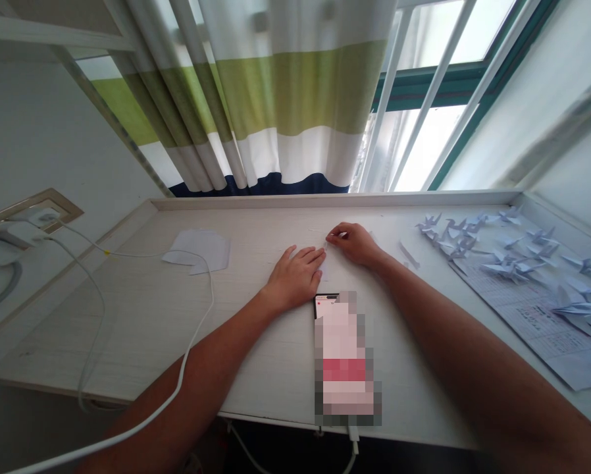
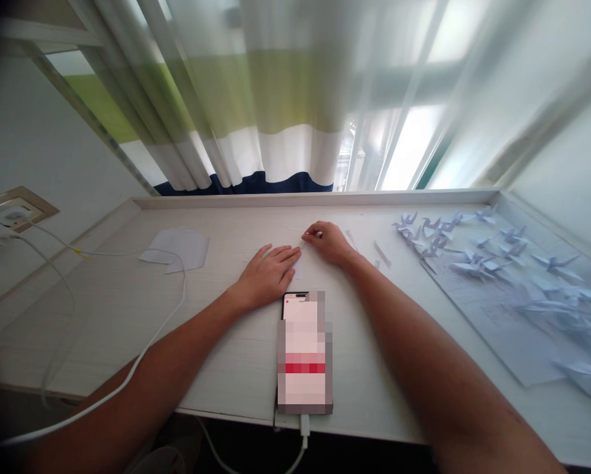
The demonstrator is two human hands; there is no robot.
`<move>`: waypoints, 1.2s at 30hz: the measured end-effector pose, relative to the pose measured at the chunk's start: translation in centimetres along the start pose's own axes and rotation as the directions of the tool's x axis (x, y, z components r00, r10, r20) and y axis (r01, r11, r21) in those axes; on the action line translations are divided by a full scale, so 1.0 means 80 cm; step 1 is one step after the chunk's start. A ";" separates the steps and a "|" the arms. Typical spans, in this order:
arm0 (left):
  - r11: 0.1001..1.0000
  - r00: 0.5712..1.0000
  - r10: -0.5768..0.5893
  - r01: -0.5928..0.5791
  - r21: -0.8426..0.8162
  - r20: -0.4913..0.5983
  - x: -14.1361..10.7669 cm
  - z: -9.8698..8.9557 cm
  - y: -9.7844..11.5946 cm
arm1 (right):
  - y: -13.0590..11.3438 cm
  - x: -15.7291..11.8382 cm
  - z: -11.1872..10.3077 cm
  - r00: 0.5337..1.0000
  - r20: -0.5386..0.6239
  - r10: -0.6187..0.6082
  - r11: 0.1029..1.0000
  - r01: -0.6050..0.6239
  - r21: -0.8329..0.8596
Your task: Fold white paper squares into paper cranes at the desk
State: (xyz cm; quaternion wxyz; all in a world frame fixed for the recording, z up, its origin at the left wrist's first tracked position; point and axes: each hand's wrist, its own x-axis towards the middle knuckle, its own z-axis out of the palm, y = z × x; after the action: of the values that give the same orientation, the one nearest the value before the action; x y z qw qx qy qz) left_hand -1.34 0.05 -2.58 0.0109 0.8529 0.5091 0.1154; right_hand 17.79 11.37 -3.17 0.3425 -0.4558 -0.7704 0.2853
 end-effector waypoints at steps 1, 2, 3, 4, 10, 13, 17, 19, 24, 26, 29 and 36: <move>1.000 1.000 0.001 -0.001 0.004 0.001 0.000 0.000 0.000 | -0.001 0.000 0.000 1.000 -0.003 0.001 1.000 -0.001 -0.006; 1.000 1.000 0.002 -0.002 0.009 0.000 0.001 -0.001 0.000 | -0.002 0.000 0.000 1.000 -0.005 0.002 1.000 -0.002 -0.012; 1.000 1.000 0.004 -0.004 0.014 0.000 0.001 -0.001 0.001 | -0.003 0.000 -0.001 1.000 -0.006 0.006 1.000 -0.006 -0.016; 1.000 1.000 0.006 -0.006 0.018 -0.001 0.002 -0.002 0.001 | -0.004 0.000 -0.001 1.000 -0.007 0.013 1.000 -0.013 -0.018; 0.999 0.999 0.033 -0.033 0.003 -0.022 0.003 -0.002 0.002 | -0.006 -0.004 -0.004 0.999 -0.003 0.045 0.999 -0.045 0.007; 0.998 0.998 0.057 -0.057 -0.019 -0.015 0.004 -0.001 0.001 | -0.004 -0.006 -0.005 0.999 -0.008 0.040 0.999 -0.040 0.034; 0.998 0.998 0.059 -0.059 -0.036 -0.012 0.006 0.000 0.000 | -0.002 -0.005 -0.004 1.000 -0.014 0.025 0.999 -0.025 0.030; 0.997 0.998 0.060 -0.060 -0.039 -0.018 0.006 0.000 -0.001 | 0.000 -0.002 -0.003 1.000 -0.022 0.015 1.000 -0.015 0.011; 0.997 0.998 0.054 -0.056 -0.053 -0.026 0.007 0.001 0.000 | 0.011 0.013 0.001 0.988 -0.155 0.014 0.999 -0.020 -0.036; 0.996 0.998 0.050 -0.052 -0.065 -0.033 0.007 0.003 -0.001 | 0.015 0.019 0.002 0.977 -0.209 0.034 0.999 -0.042 -0.033; 0.991 0.997 0.051 -0.058 -0.121 -0.058 0.007 0.007 -0.005 | 0.018 0.021 0.002 0.960 -0.273 0.067 0.998 -0.065 0.015; 0.978 0.989 -0.074 0.046 -0.203 -0.128 0.002 0.008 -0.010 | 0.001 -0.019 -0.017 0.954 -0.301 0.006 0.982 -0.063 -0.180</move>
State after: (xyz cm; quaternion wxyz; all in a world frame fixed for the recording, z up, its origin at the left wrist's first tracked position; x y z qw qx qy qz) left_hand -1.80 0.67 -3.31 0.0656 0.8220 0.5201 0.2228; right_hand 19.41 10.19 -2.82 0.4057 -0.5372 -0.7251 0.1452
